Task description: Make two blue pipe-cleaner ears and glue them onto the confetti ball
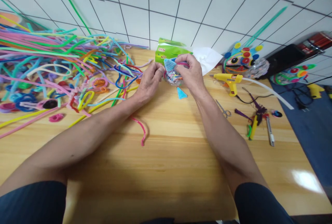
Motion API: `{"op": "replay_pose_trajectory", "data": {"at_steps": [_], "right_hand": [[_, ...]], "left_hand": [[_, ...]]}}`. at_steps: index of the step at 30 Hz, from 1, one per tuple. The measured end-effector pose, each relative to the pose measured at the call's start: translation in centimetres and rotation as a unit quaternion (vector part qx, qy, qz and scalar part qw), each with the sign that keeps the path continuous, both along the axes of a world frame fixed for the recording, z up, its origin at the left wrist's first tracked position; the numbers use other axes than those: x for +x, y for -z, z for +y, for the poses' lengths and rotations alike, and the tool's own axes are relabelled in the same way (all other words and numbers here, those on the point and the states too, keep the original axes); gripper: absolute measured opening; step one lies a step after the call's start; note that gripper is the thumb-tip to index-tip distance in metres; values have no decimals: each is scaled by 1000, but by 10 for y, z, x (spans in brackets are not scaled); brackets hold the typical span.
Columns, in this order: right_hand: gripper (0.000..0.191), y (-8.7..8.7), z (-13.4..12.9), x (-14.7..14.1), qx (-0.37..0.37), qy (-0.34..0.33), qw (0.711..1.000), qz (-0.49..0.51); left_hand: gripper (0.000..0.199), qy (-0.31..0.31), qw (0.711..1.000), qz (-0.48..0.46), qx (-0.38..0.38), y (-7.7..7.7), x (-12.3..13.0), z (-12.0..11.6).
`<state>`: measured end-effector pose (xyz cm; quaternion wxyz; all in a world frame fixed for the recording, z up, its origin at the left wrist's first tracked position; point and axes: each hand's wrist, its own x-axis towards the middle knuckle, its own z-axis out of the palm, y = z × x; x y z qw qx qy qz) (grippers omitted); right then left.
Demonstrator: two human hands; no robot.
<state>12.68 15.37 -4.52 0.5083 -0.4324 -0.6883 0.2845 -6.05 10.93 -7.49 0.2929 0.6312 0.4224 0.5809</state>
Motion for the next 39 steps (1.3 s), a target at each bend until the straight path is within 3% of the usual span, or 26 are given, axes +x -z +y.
{"op": "replay_pose_trajectory", "data": {"at_steps": [10, 20, 31, 39], "right_hand": [[14, 1, 2, 1, 0, -2, 1000, -1], [14, 4, 4, 3, 11, -10, 1000, -12], [13, 5, 4, 3, 12, -3, 1000, -18], [14, 9, 8, 3, 25, -9, 1000, -10]], "left_hand": [[47, -14, 1000, 19, -2, 4, -1, 3], [33, 32, 999, -31, -21, 1, 1, 1], [35, 11, 999, -20, -40, 1, 1, -1], [24, 9, 999, -8, -49, 0, 3, 2]]}}
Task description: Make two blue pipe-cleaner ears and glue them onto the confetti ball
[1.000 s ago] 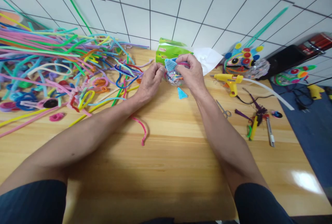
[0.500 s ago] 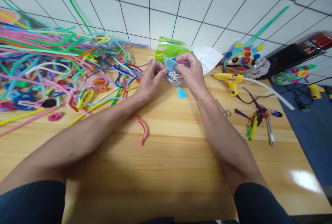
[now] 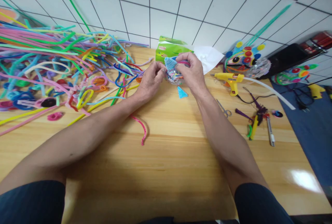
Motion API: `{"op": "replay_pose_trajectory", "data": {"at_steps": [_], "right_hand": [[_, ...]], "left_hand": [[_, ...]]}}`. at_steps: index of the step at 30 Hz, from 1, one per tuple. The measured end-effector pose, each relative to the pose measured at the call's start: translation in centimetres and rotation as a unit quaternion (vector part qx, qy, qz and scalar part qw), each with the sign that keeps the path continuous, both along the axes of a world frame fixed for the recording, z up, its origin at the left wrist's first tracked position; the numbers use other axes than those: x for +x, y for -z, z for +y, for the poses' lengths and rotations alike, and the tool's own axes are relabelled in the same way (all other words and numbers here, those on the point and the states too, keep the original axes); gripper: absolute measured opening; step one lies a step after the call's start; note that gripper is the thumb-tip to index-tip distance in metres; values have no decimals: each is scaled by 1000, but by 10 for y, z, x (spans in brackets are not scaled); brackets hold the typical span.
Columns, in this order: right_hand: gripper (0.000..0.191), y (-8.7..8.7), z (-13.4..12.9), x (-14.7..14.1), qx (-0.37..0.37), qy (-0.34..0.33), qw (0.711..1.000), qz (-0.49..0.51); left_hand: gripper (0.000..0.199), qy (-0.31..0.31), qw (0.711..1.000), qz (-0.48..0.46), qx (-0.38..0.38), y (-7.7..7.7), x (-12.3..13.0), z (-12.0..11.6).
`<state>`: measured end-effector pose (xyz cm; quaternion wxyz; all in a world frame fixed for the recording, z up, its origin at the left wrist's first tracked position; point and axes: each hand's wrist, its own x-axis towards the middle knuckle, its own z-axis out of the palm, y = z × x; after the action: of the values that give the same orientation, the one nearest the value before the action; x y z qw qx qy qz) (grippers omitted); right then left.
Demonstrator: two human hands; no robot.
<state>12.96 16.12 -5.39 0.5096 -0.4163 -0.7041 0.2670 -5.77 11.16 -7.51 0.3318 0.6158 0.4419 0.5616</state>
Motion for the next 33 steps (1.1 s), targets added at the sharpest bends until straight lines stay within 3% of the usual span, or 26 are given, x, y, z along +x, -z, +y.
{"op": "replay_pose_trajectory", "data": {"at_steps": [11, 19, 33], "right_hand": [[14, 0, -1, -1, 2, 2, 1000, -4], [15, -3, -4, -1, -4, 0, 1000, 2], [14, -8, -8, -2, -13, -3, 1000, -12]], "left_hand": [[27, -44, 996, 40, 59, 8, 4, 3], [22, -68, 989, 105, 84, 3, 1, -5], [28, -62, 996, 57, 28, -9, 3, -9]]}}
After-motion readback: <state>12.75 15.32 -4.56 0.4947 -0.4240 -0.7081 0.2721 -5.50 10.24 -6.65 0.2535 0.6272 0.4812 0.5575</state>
